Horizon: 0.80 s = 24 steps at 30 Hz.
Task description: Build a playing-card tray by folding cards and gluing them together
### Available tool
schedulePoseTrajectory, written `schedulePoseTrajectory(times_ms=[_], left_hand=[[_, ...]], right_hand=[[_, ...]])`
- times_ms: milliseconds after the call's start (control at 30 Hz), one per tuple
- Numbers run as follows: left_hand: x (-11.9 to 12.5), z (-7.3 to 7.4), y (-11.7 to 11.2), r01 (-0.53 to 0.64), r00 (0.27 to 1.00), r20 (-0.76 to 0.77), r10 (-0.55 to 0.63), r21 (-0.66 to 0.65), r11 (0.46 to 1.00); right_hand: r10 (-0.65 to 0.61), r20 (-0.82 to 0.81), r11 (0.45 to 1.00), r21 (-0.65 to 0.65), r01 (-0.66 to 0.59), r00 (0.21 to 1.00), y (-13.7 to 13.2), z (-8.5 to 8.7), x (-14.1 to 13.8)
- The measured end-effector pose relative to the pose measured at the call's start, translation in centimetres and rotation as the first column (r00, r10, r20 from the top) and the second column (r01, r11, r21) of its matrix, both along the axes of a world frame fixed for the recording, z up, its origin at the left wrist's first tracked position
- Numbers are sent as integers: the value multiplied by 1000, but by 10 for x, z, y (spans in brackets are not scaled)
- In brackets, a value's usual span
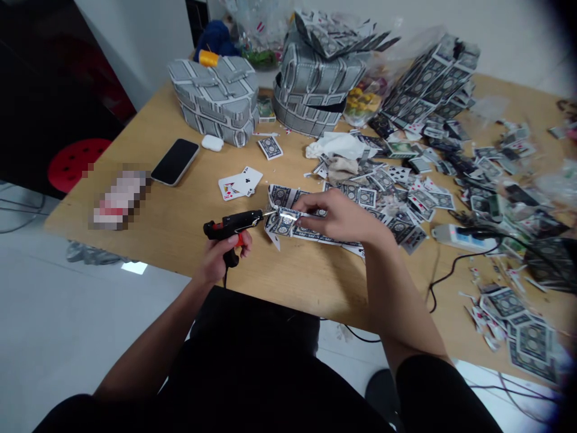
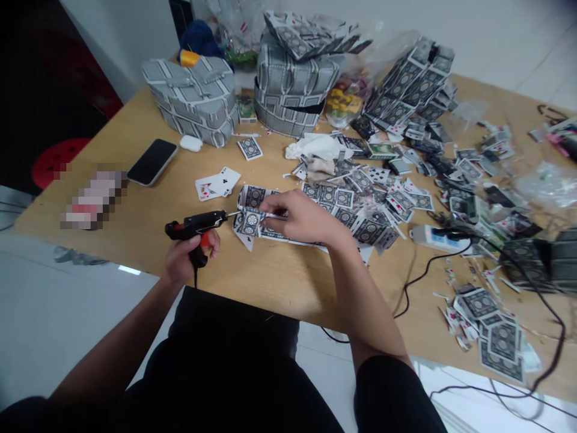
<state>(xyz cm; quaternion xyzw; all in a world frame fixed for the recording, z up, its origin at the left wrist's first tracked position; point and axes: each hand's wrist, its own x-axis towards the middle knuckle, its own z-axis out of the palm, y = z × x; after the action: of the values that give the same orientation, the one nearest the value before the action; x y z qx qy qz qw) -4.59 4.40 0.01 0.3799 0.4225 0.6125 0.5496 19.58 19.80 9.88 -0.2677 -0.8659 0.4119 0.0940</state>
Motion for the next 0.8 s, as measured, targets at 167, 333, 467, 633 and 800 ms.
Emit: schedulePoseTrajectory(times_ms=[167,333,467,633,800], left_hand=[[1,-4,-4,-25,999,-34,25,4,1000],[2,-8,-5,-74,997,-34,75,31,997],[2,-9,-4,-65,997,-37,67,32,997],[2,-8,-5,-55,998,-25,57,67,996],[2,-11,-4,-60,998,-22,62,91,994]], right_hand=[[-12,-5,1000,-2,12,1000,0,0,-1],[-22,-3,1000,-11,22,1000,-1,-1,-1],[-22,-2,1000,-9,22,1000,-2,-2,-1],[-23,-15,1000,-5,23,1000,-2,-3,0],[-5,-2,1000,9,5,1000,-2,-2,0]])
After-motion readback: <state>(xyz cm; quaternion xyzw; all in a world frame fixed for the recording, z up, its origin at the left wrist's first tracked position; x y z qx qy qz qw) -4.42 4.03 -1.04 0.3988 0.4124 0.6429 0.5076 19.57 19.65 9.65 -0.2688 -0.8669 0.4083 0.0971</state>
